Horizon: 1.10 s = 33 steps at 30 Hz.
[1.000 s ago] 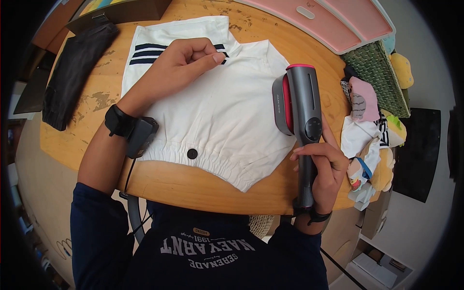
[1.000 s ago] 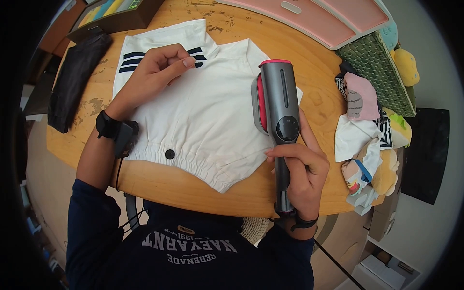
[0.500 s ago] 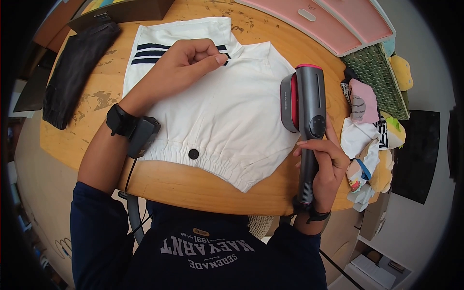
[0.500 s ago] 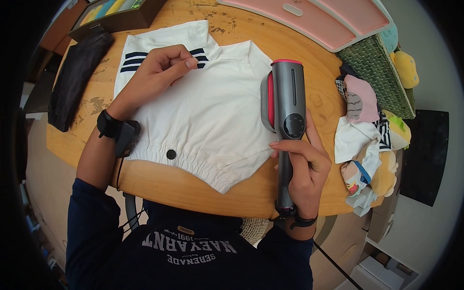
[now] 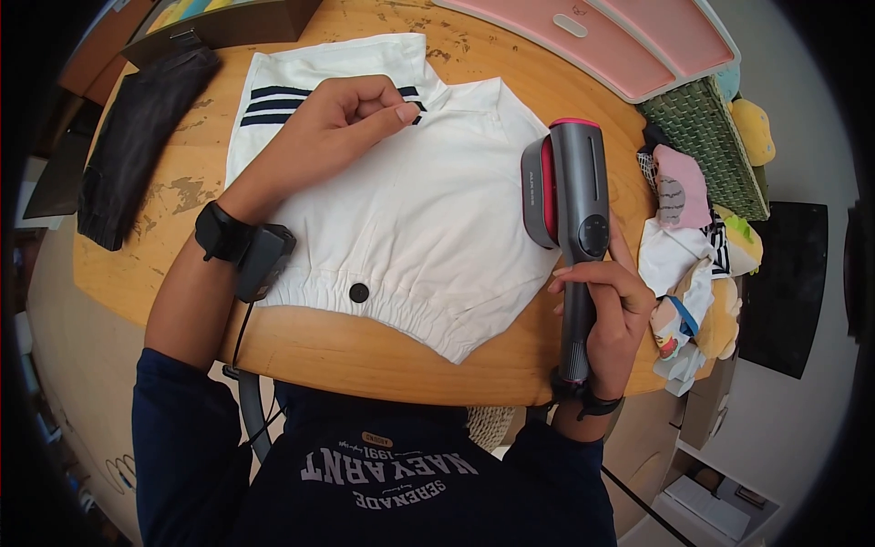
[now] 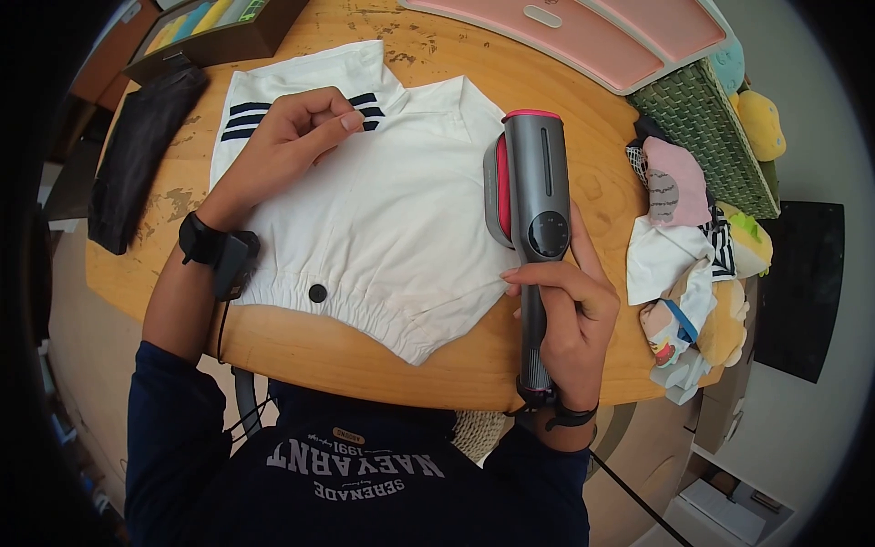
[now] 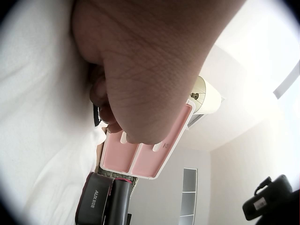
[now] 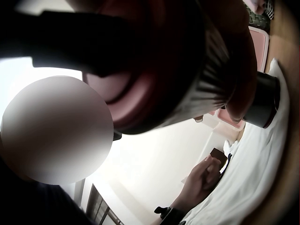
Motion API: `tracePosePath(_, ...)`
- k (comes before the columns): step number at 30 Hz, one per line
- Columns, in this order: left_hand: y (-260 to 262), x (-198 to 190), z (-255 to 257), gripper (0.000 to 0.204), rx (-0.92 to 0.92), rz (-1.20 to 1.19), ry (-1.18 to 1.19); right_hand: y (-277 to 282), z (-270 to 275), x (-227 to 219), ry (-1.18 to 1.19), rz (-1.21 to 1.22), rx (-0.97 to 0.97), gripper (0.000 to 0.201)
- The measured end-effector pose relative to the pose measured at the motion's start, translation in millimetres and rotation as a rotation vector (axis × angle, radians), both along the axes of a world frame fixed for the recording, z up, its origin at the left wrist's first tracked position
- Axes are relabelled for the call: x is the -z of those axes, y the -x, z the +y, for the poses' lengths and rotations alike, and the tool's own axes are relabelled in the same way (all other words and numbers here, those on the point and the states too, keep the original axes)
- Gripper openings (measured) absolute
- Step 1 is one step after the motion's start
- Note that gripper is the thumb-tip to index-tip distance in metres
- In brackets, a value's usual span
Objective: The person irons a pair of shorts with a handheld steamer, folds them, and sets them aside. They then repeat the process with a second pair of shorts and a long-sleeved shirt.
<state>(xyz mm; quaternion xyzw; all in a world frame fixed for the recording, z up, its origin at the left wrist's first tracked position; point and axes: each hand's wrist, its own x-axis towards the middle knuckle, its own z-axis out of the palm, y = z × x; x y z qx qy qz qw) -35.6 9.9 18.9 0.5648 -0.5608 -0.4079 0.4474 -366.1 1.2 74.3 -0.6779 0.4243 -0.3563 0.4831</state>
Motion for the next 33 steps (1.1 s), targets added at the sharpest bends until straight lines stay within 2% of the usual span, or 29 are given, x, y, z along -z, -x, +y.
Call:
tracePosePath(2,0.1,-2.6,0.4,0.025,0.004,0.023,-0.008,-1.2,1.1,-1.0,-0.017,-0.003,0.016,0.030)
tracePosePath(6,0.9,-0.9,0.1,0.025,-0.009,0.024,-0.006,-1.1,0.4,-1.5,-0.003,0.018,0.006,0.031)
tracePosePath(8,-0.1,0.5,-0.4,0.017,0.008,0.007,-0.008,-1.7,0.7,-1.1,-0.002,0.006,0.012,0.031)
tracePosePath(15,-0.6,1.7,-1.2,0.017,0.012,0.035,-0.002,1.9,-1.3,1.1,0.022,0.036,-0.001,0.030)
tracePosePath(20,1.0,-2.1,0.0,0.020,0.010,0.034,0.011,6.6,-2.2,2.6,0.041,-0.005,-0.073,0.027)
tracePosePath(23,-5.4,4.8,-5.9,0.024,-0.046,0.156,0.045,6.9,5.4,-6.8,0.010,0.025,-0.140,0.026)
tracePosePath(24,-7.3,4.2,-6.2,0.026,-0.060,0.230,0.052,1.7,8.6,-6.4,0.013,0.028,-0.164,0.026)
tracePosePath(26,-8.1,2.7,-4.6,0.028,-0.085,0.293,0.061,-11.4,17.1,-3.4,0.033,-0.113,-0.307,0.024)
tracePosePath(27,-8.3,4.6,-5.5,0.029,-0.096,0.349,0.060,-15.2,17.5,-6.2,0.022,-0.103,-0.415,0.025)
tracePosePath(28,-8.6,5.1,-6.7,0.029,-0.101,0.405,0.061,-21.7,18.0,-8.1,0.029,-0.105,-0.419,0.025)
tracePosePath(30,-11.4,2.4,-6.7,0.029,-0.137,0.434,0.036,-41.0,16.3,-9.4,-0.141,-0.111,-0.673,0.029)
tracePosePath(31,-14.0,3.5,-6.9,0.029,-0.169,0.486,0.050,-49.3,12.8,-10.0,-0.114,-0.046,-0.765,0.031)
tracePosePath(33,-18.4,3.9,-7.7,0.027,-0.210,0.576,0.078,-54.6,9.2,-11.8,-0.086,-0.013,-0.776,0.031)
